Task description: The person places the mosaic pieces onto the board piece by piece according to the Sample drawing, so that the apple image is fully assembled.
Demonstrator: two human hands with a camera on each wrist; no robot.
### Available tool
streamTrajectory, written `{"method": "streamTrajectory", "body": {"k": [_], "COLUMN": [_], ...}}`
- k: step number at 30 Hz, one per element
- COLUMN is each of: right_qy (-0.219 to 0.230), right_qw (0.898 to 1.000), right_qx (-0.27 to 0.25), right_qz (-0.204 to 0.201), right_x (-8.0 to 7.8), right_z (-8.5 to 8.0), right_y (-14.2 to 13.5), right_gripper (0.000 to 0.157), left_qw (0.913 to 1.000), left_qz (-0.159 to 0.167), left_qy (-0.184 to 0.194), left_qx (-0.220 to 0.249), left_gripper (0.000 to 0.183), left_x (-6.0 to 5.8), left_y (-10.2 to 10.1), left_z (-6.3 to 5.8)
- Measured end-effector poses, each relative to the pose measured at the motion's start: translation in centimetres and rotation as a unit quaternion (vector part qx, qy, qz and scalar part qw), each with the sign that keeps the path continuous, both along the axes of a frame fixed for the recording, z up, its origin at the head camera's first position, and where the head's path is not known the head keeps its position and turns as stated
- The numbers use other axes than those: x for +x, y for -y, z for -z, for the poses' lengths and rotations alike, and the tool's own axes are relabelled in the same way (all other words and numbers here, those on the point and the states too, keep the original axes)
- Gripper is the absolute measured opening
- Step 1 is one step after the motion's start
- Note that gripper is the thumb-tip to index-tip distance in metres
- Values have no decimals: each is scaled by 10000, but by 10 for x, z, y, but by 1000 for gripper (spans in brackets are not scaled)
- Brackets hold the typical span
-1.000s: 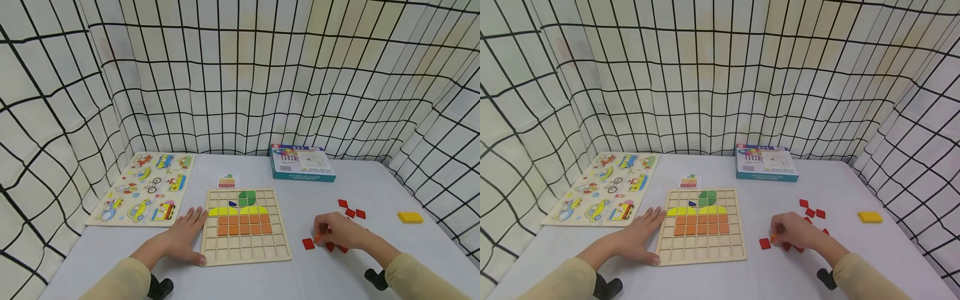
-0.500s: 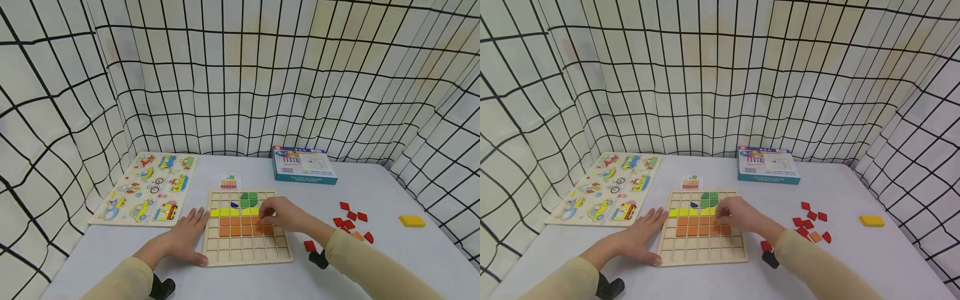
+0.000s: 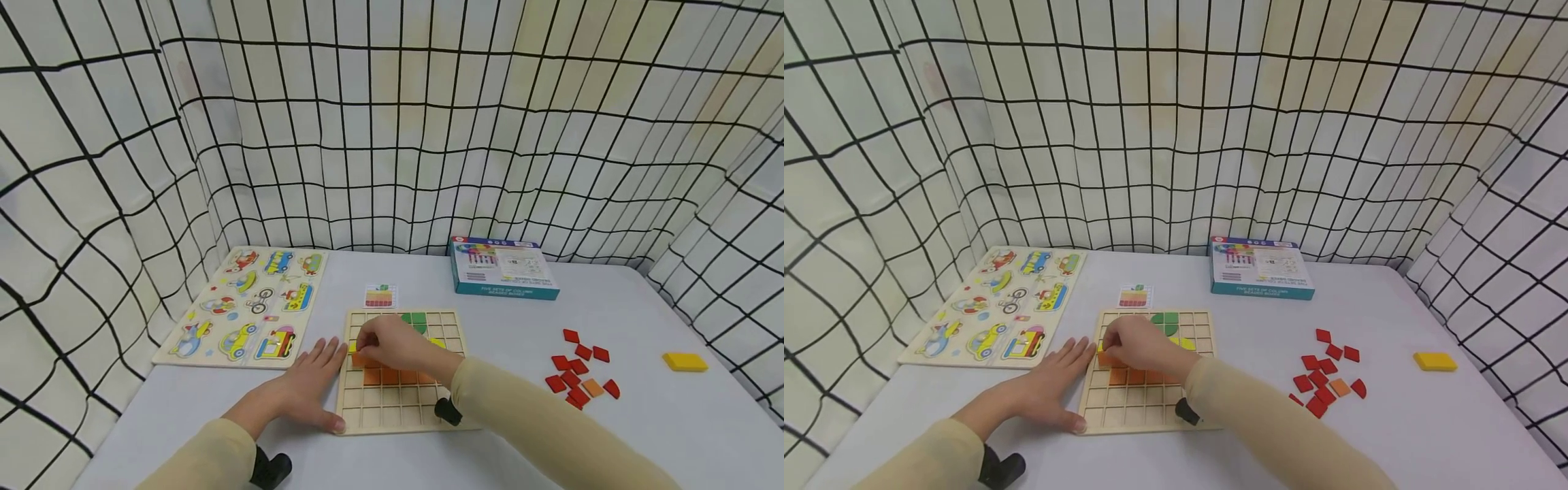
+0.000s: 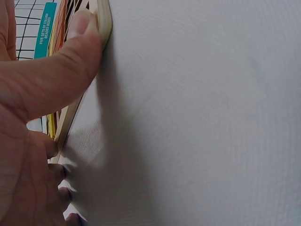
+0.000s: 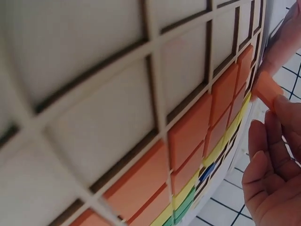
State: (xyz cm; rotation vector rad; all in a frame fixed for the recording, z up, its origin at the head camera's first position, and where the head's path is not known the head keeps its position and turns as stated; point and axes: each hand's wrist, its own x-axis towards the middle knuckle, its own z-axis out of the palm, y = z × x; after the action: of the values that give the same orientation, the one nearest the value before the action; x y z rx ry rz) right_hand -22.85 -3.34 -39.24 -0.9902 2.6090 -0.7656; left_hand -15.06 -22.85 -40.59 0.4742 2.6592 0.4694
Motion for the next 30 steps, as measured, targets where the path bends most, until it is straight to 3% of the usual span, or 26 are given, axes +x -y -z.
{"method": "streamTrajectory", "body": {"k": [14, 25, 30], "right_qy": [-147, -529, -563], "right_qw": [9970, 9868, 9849], "right_qx": [643, 1503, 1608], "right_qz": [397, 294, 302], "right_x": [1, 6, 8], "right_z": [1, -2, -2], "right_y": [19, 28, 31], "right_gripper": [9, 6, 6], "left_qw": [10000, 10000, 10000], "left_qz": [69, 34, 22], "left_qy": [-60, -16, -25], "left_qx": [31, 83, 82], "left_gripper": [122, 122, 122], "left_x": [1, 3, 3], "left_y": [-1, -1, 0], "left_z": [-3, -4, -3]}}
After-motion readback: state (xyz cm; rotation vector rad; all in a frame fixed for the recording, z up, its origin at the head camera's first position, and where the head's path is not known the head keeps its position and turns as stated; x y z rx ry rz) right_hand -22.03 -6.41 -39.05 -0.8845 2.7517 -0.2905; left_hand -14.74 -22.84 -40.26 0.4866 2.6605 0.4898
